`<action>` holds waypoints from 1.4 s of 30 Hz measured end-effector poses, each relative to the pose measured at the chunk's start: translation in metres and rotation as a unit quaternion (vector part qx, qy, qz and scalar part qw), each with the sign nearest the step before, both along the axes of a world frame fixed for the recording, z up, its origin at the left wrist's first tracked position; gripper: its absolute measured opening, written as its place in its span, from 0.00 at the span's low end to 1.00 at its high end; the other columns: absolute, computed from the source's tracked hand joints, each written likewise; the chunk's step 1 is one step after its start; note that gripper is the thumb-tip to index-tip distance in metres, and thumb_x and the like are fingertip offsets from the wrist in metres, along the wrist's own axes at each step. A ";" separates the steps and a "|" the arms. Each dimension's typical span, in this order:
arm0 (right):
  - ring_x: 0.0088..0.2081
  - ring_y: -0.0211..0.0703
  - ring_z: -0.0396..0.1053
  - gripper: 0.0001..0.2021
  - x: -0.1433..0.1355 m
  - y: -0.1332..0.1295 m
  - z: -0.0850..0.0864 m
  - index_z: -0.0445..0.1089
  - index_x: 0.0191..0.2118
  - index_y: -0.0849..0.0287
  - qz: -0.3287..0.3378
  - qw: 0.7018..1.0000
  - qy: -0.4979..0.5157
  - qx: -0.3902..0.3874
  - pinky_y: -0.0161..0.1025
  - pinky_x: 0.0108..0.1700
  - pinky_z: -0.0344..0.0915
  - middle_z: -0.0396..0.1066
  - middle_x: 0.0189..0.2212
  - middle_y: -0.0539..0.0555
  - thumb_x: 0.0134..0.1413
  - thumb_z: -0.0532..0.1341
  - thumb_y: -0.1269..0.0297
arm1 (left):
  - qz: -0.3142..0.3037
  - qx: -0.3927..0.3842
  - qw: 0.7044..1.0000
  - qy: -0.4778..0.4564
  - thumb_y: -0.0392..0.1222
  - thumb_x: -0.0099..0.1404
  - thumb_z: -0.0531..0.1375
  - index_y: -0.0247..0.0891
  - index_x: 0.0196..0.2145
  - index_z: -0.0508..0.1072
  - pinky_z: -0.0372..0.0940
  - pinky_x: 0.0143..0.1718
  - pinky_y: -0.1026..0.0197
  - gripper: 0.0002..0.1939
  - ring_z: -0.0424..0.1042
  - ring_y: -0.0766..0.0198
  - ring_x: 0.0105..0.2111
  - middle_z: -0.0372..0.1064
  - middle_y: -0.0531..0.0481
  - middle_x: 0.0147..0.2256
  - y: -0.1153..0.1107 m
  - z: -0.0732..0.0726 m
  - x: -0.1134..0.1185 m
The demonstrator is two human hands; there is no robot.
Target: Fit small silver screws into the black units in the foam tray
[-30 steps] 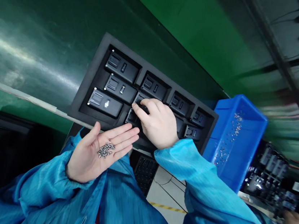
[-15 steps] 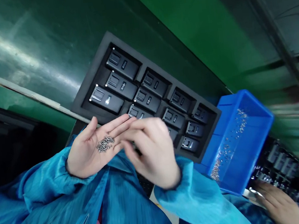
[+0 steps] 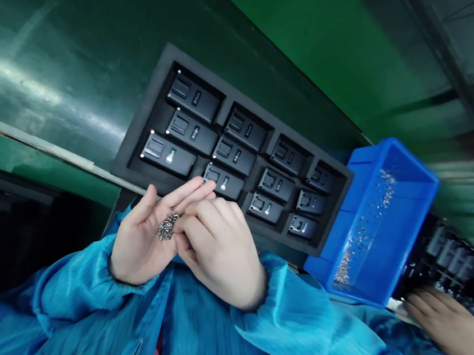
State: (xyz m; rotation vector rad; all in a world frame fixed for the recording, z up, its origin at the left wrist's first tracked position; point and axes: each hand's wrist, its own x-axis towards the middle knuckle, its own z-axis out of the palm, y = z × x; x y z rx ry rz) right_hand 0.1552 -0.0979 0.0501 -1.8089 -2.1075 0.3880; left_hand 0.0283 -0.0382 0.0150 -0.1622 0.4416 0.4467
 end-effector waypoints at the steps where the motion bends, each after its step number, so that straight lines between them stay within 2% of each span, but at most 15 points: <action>1: 0.36 0.43 0.67 0.04 0.000 0.001 0.000 0.69 0.33 0.57 -0.001 1.000 -0.002 0.000 0.44 0.37 0.61 0.72 0.33 0.52 0.58 0.60 0.73 | -0.001 -0.002 1.000 0.005 0.54 0.75 0.37 0.27 0.67 0.55 0.50 0.67 0.56 0.34 0.54 0.58 0.67 0.60 0.41 0.65 0.000 0.001 0.001; 9: 0.36 0.43 0.67 0.06 -0.001 0.003 -0.002 0.67 0.33 0.55 -0.021 1.000 0.010 0.004 0.43 0.37 0.62 0.72 0.32 0.51 0.56 0.59 0.74 | -0.006 -0.011 1.000 0.010 0.53 0.76 0.38 0.26 0.66 0.57 0.52 0.66 0.56 0.33 0.57 0.57 0.66 0.60 0.40 0.64 0.001 0.001 0.004; 13: 0.36 0.43 0.69 0.08 0.002 0.004 0.008 0.66 0.35 0.54 -0.030 0.998 0.060 0.001 0.44 0.38 0.65 0.71 0.32 0.51 0.54 0.60 0.76 | -0.001 -0.011 1.000 0.000 0.53 0.76 0.39 0.27 0.67 0.57 0.52 0.66 0.57 0.33 0.56 0.58 0.66 0.62 0.40 0.63 0.003 -0.002 0.005; 16: 0.37 0.41 0.70 0.09 0.016 0.014 0.014 0.66 0.35 0.55 -0.046 0.996 0.082 0.012 0.42 0.38 0.67 0.70 0.33 0.51 0.54 0.60 0.77 | 0.006 -0.029 1.000 -0.007 0.53 0.76 0.39 0.26 0.67 0.56 0.51 0.66 0.57 0.33 0.59 0.57 0.65 0.64 0.40 0.62 0.004 -0.006 0.005; 18: 0.37 0.41 0.70 0.07 0.034 0.028 0.012 0.67 0.34 0.56 -0.068 0.995 0.057 0.049 0.42 0.38 0.68 0.68 0.33 0.51 0.54 0.61 0.76 | 0.009 -0.041 0.999 -0.021 0.54 0.75 0.40 0.27 0.67 0.56 0.51 0.67 0.56 0.33 0.60 0.57 0.64 0.64 0.40 0.62 0.003 -0.009 0.005; 21: 0.36 0.43 0.69 0.05 0.069 0.054 -0.002 0.67 0.32 0.55 -0.101 0.989 0.000 0.105 0.43 0.39 0.68 0.68 0.32 0.51 0.53 0.61 0.74 | 0.007 -0.050 0.998 -0.044 0.55 0.75 0.43 0.27 0.67 0.56 0.48 0.68 0.55 0.33 0.59 0.57 0.65 0.62 0.40 0.63 0.003 -0.013 0.004; 24: 0.35 0.44 0.70 0.05 0.099 0.078 -0.022 0.66 0.31 0.55 -0.095 0.992 -0.053 0.070 0.43 0.38 0.68 0.68 0.31 0.52 0.53 0.60 0.73 | 0.004 -0.053 0.997 -0.051 0.54 0.75 0.43 0.26 0.67 0.57 0.46 0.68 0.55 0.33 0.58 0.57 0.66 0.61 0.39 0.63 0.004 -0.016 0.002; 27: 0.34 0.44 0.69 0.04 0.116 0.096 -0.037 0.67 0.31 0.56 -0.067 0.993 -0.089 0.030 0.42 0.37 0.68 0.68 0.32 0.53 0.50 0.60 0.73 | 0.005 -0.062 0.997 -0.050 0.54 0.75 0.43 0.26 0.66 0.58 0.46 0.68 0.55 0.33 0.58 0.57 0.65 0.62 0.39 0.63 0.005 -0.018 0.001; 31: 0.33 0.44 0.67 0.04 0.121 0.107 -0.044 0.68 0.32 0.58 -0.041 0.988 -0.150 -0.008 0.41 0.36 0.66 0.67 0.32 0.54 0.50 0.59 0.72 | 0.013 -0.066 0.996 -0.058 0.54 0.75 0.44 0.26 0.65 0.59 0.46 0.68 0.54 0.32 0.58 0.56 0.65 0.61 0.39 0.63 0.007 -0.020 0.001; 36: 0.34 0.45 0.66 0.05 0.117 0.111 -0.040 0.69 0.34 0.60 -0.007 0.975 -0.220 -0.043 0.41 0.37 0.64 0.67 0.34 0.57 0.54 0.56 0.71 | 0.012 -0.067 0.995 -0.068 0.54 0.75 0.43 0.27 0.65 0.60 0.45 0.69 0.53 0.32 0.58 0.56 0.66 0.61 0.39 0.64 0.010 -0.023 0.001; 42: 0.36 0.51 0.65 0.09 0.112 0.112 -0.038 0.70 0.35 0.61 0.031 0.953 -0.300 -0.032 0.44 0.36 0.63 0.67 0.34 0.61 0.59 0.52 0.70 | 0.010 -0.070 0.994 -0.080 0.55 0.75 0.43 0.27 0.65 0.60 0.45 0.69 0.54 0.32 0.57 0.57 0.66 0.60 0.39 0.64 0.011 -0.024 0.000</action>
